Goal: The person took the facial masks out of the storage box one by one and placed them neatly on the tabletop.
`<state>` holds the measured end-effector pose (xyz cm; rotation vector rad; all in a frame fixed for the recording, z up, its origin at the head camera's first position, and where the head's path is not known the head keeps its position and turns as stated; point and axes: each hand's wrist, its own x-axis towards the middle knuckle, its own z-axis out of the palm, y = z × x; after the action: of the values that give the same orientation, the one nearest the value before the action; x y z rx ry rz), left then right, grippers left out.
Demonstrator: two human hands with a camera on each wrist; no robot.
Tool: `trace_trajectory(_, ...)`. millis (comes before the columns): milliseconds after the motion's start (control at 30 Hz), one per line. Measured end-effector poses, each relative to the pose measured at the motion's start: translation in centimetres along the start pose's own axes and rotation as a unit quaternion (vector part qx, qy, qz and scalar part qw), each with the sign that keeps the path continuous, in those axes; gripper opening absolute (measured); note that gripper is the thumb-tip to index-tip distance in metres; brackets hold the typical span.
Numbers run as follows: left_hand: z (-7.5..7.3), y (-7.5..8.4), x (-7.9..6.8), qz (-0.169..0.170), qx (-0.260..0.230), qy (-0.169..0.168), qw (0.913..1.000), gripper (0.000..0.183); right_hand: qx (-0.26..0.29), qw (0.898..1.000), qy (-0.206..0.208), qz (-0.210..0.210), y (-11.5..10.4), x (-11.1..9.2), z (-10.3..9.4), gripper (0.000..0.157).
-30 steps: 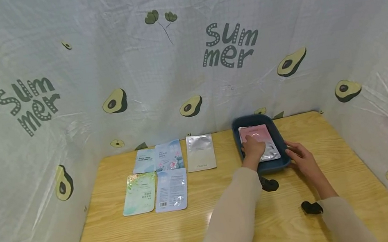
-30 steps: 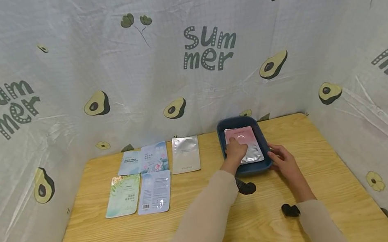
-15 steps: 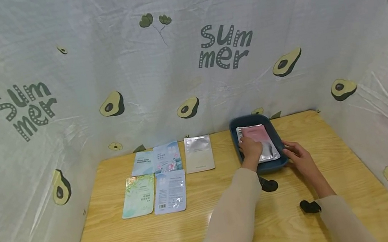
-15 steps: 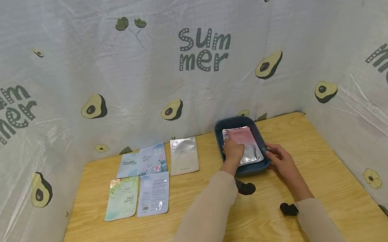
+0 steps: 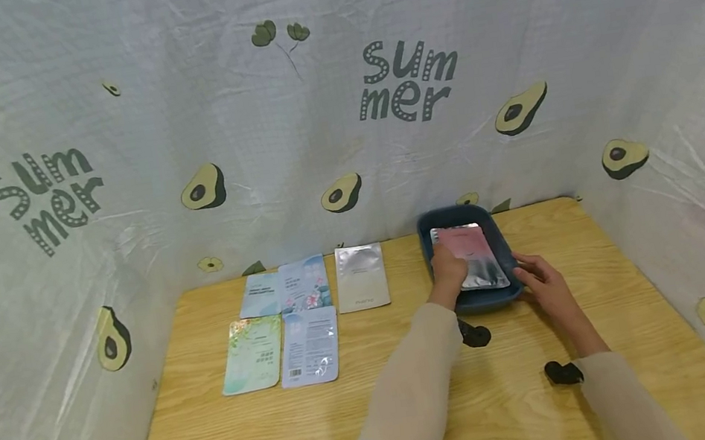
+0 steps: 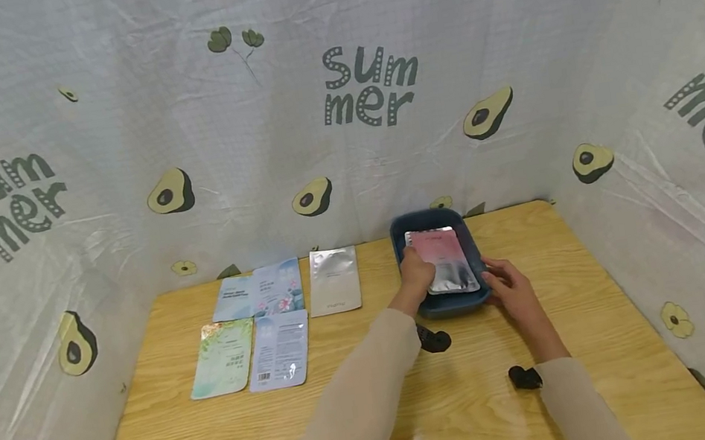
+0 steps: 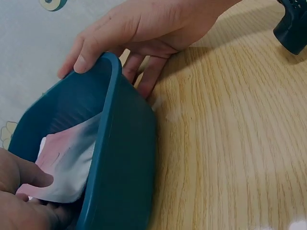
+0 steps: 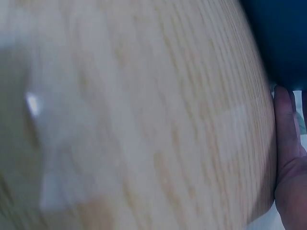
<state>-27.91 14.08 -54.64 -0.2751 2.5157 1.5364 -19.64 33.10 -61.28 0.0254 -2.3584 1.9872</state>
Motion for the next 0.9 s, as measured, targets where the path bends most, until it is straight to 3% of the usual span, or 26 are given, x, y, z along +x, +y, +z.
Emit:
trace_trajectory(200, 0.2, -0.1, -0.2, 0.006, -0.06, 0.013, 0.9981, 0.049, -0.015, 1.0, 0.004, -0.002, -0.1, -0.2, -0.2, 0.054)
trace_trajectory(467, -0.3, 0.0, -0.5, 0.026, -0.059, 0.029, 0.9975, 0.045, -0.012, 1.0, 0.005, -0.011, 0.1, -0.1, -0.1, 0.052)
trace_trajectory(700, -0.8, -0.1, -0.4, 0.048, -0.063, 0.017, 0.9967, 0.054, -0.014, 1.0, 0.008, -0.007, 0.0, 0.1, 0.0, 0.052)
trace_trajectory(900, -1.0, -0.7, -0.1, 0.071, -0.112, 0.003, 0.9912, 0.062, -0.019, 1.0, 0.012, 0.002, -0.4, -0.1, 0.2, 0.053)
